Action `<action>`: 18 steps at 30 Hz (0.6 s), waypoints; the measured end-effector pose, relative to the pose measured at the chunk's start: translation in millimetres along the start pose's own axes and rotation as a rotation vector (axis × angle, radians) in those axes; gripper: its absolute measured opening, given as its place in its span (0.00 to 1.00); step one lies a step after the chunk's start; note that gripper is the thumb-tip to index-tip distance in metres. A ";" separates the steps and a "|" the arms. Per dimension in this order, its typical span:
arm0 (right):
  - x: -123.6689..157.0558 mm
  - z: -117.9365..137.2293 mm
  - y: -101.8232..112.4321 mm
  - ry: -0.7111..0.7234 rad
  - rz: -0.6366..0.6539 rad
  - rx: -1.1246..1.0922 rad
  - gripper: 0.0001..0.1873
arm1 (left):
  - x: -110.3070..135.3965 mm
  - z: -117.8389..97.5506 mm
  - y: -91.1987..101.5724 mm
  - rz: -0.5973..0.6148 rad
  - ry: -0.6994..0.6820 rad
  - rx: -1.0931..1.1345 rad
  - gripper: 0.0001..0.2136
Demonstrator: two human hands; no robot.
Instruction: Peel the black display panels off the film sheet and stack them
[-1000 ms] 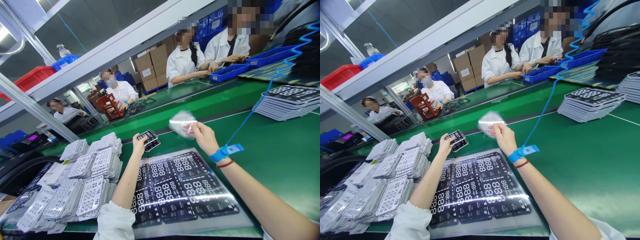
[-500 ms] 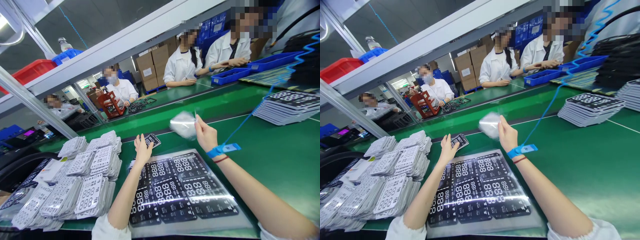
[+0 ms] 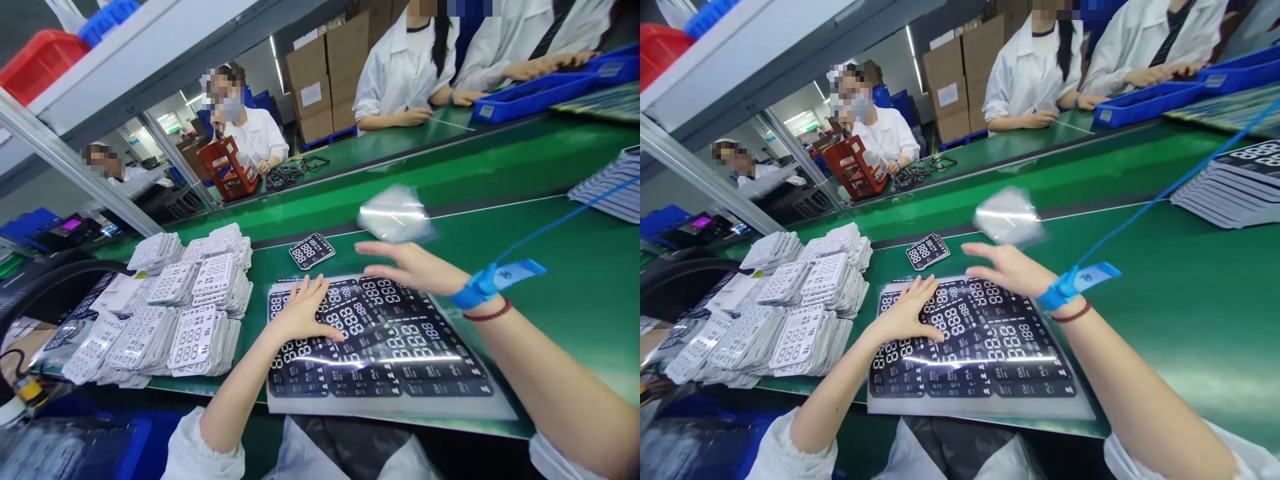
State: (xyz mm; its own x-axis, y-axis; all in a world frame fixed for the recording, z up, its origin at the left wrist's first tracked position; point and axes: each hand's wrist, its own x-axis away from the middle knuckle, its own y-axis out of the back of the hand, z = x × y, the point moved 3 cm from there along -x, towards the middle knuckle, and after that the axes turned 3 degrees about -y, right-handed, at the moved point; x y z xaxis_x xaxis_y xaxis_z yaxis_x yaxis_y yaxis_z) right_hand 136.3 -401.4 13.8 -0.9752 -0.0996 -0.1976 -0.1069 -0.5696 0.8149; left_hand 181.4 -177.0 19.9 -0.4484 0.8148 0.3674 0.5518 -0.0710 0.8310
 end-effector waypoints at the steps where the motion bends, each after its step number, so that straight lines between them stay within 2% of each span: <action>1: 2.9 8.0 -4.3 0.019 0.087 -0.022 0.35 | -3.5 0.1 0.1 -0.024 0.007 -0.001 0.50; 4: 6.3 17.5 -18.2 -0.029 0.246 0.013 0.41 | -7.9 -1.9 1.1 -0.067 0.002 -0.003 0.47; 7: 4.6 17.8 -24.5 -0.059 0.285 0.050 0.31 | -8.2 -2.7 2.4 -0.117 -0.003 0.001 0.44; 12: 3.3 18.3 -23.9 -0.012 0.264 -0.026 0.14 | -9.3 -2.4 2.1 -0.181 0.005 0.002 0.42; 14: 3.5 15.6 -25.5 -0.005 0.229 -0.068 0.14 | -9.1 -4.6 1.1 -0.200 0.002 -0.016 0.40; 18: 2.7 10.9 -31.7 -0.013 0.164 -0.110 0.18 | -4.2 -7.8 -0.7 -0.259 0.022 -0.066 0.28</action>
State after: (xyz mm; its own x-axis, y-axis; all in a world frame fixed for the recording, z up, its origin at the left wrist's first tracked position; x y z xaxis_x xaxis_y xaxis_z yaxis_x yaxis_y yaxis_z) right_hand 134.9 -374.6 -6.6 -0.9804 -0.1881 -0.0594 0.0747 -0.6325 0.7710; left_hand 177.4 -184.9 21.1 -0.5844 0.7980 0.1469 0.3694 0.1005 0.9238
